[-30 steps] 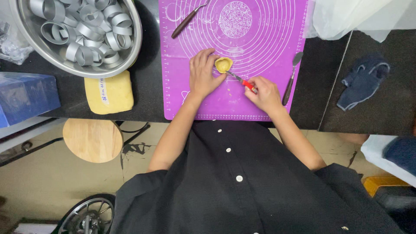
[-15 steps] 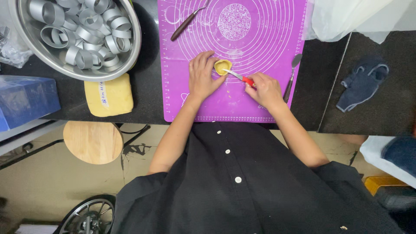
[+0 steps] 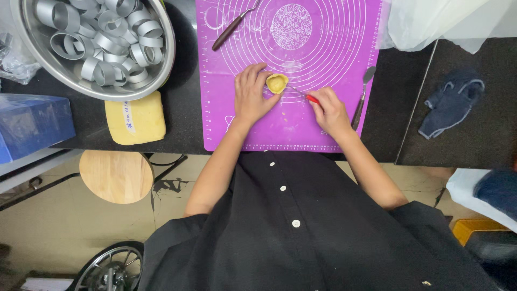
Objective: The person presses yellow dough into a small metal ring mold on a purple mat, then uses a red knife to trim the excess dough from the edges. The person repeats this process with additional dough pieces.
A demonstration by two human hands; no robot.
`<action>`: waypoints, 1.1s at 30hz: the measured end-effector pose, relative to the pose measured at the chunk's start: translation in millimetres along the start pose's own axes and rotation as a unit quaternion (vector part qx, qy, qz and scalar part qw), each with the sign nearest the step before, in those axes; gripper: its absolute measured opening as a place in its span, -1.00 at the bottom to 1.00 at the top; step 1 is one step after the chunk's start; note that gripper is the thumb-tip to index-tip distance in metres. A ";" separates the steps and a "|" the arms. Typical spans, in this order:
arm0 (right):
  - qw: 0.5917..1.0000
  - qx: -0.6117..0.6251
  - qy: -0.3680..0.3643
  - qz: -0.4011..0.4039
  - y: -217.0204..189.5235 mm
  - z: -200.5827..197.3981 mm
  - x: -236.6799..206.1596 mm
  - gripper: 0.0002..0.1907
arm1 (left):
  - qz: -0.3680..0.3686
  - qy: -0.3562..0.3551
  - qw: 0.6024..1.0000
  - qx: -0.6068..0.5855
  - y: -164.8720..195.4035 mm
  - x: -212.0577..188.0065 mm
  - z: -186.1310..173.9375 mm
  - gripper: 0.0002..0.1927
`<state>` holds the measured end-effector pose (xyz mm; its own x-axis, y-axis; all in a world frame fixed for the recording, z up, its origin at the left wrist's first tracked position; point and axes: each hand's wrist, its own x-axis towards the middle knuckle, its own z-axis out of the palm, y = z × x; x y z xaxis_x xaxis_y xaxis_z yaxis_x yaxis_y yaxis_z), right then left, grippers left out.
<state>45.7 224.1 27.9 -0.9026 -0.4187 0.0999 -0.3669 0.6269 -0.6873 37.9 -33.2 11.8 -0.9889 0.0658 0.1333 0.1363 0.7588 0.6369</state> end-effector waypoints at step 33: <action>0.999 -0.009 0.008 0.039 6.0 -25.8 17.9 -0.77 | 0.001 -0.022 0.999 -0.027 4.5 4.1 -8.0 -0.32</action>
<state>21.5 237.3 44.1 -0.9320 -0.3580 0.0574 -0.2990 0.6696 -0.6799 34.9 -34.7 21.3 -0.9900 0.0973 0.1021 0.1409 0.7220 0.6774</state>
